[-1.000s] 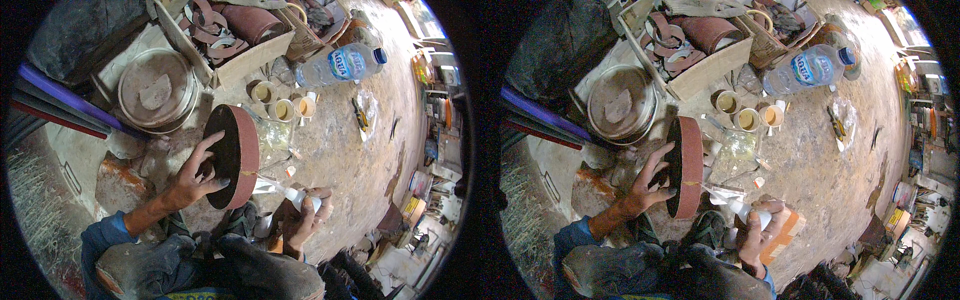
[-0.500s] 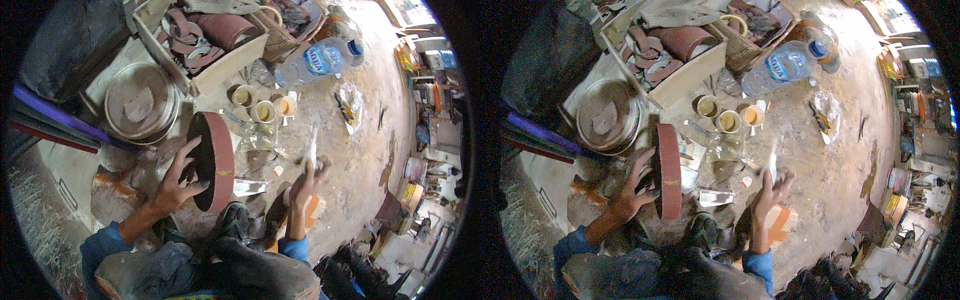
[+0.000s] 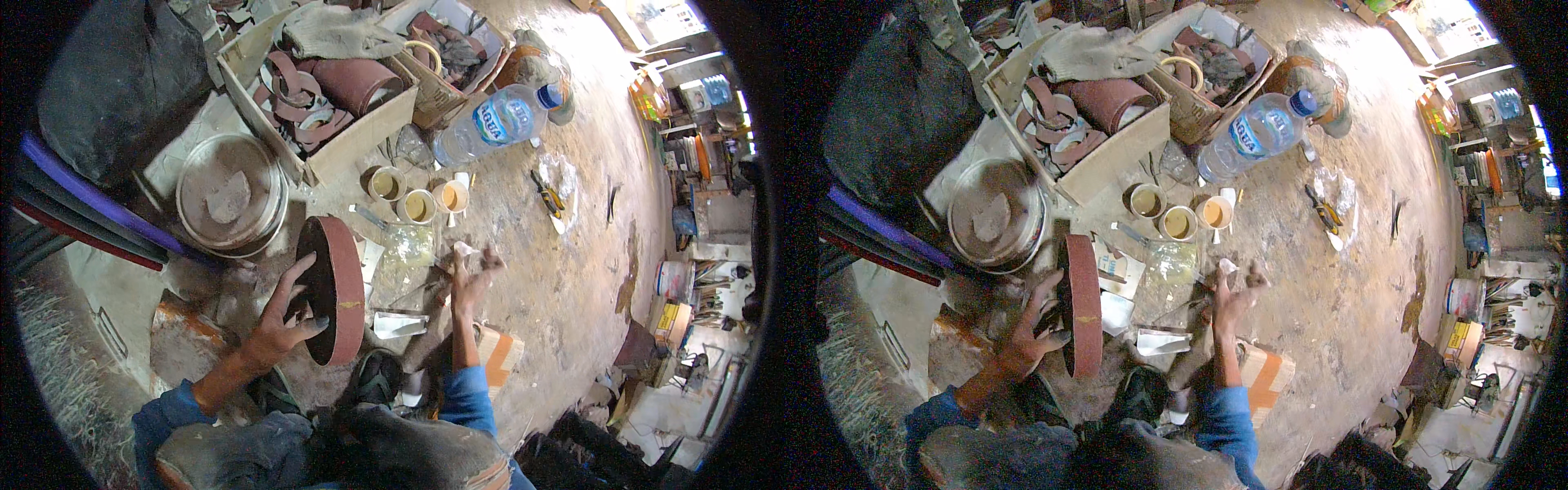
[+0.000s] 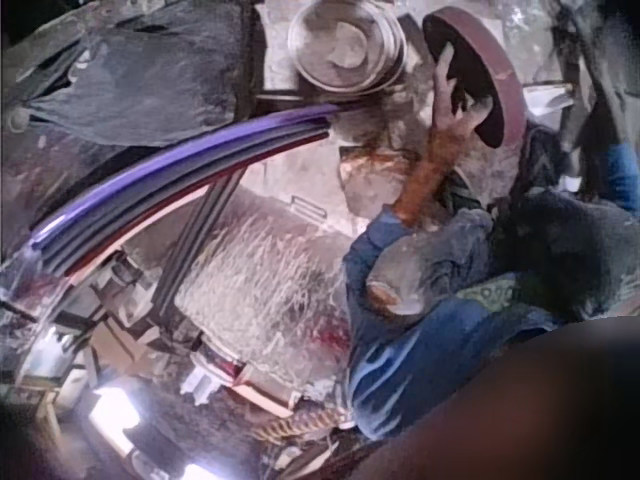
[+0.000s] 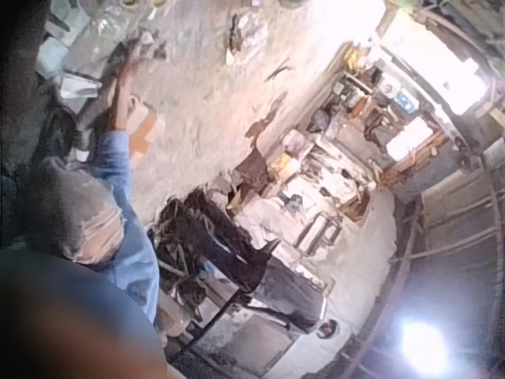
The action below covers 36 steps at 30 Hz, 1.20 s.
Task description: The person sits on the floor and applies glue from a white tube to the edge of a circular sanding disc. They repeatedly squeeze glue along the perimeter and spread it with a finger, then flip the disc to apply glue to the other side. The person then stands and moves to a bench grinder, placing the disc on the machine.
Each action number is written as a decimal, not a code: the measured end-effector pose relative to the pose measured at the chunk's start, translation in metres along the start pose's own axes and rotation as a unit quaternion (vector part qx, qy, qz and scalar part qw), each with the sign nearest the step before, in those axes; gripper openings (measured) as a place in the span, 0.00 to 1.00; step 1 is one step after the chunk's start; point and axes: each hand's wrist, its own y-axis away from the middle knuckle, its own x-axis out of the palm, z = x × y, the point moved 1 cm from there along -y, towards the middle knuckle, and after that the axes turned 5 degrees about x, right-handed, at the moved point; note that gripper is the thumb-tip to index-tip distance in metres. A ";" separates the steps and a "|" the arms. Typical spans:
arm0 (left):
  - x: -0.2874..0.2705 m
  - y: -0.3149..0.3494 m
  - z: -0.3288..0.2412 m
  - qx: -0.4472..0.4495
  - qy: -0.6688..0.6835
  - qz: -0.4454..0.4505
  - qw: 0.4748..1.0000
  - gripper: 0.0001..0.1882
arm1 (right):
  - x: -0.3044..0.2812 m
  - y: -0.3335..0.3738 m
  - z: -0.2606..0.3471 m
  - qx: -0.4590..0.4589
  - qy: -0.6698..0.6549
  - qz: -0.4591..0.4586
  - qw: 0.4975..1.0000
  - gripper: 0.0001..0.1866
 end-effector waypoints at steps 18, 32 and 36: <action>0.005 0.006 -0.007 0.033 -0.047 0.008 0.998 0.47 | 0.103 -0.087 0.059 -0.423 0.275 0.304 0.808 0.20; 0.016 -0.007 -0.002 0.008 0.041 0.038 0.998 0.47 | 0.074 -0.084 0.074 -0.369 0.125 0.293 0.873 0.11; 0.013 -0.009 0.006 0.007 0.050 0.044 0.998 0.50 | 0.022 -0.049 0.114 -0.245 0.031 0.278 0.928 0.10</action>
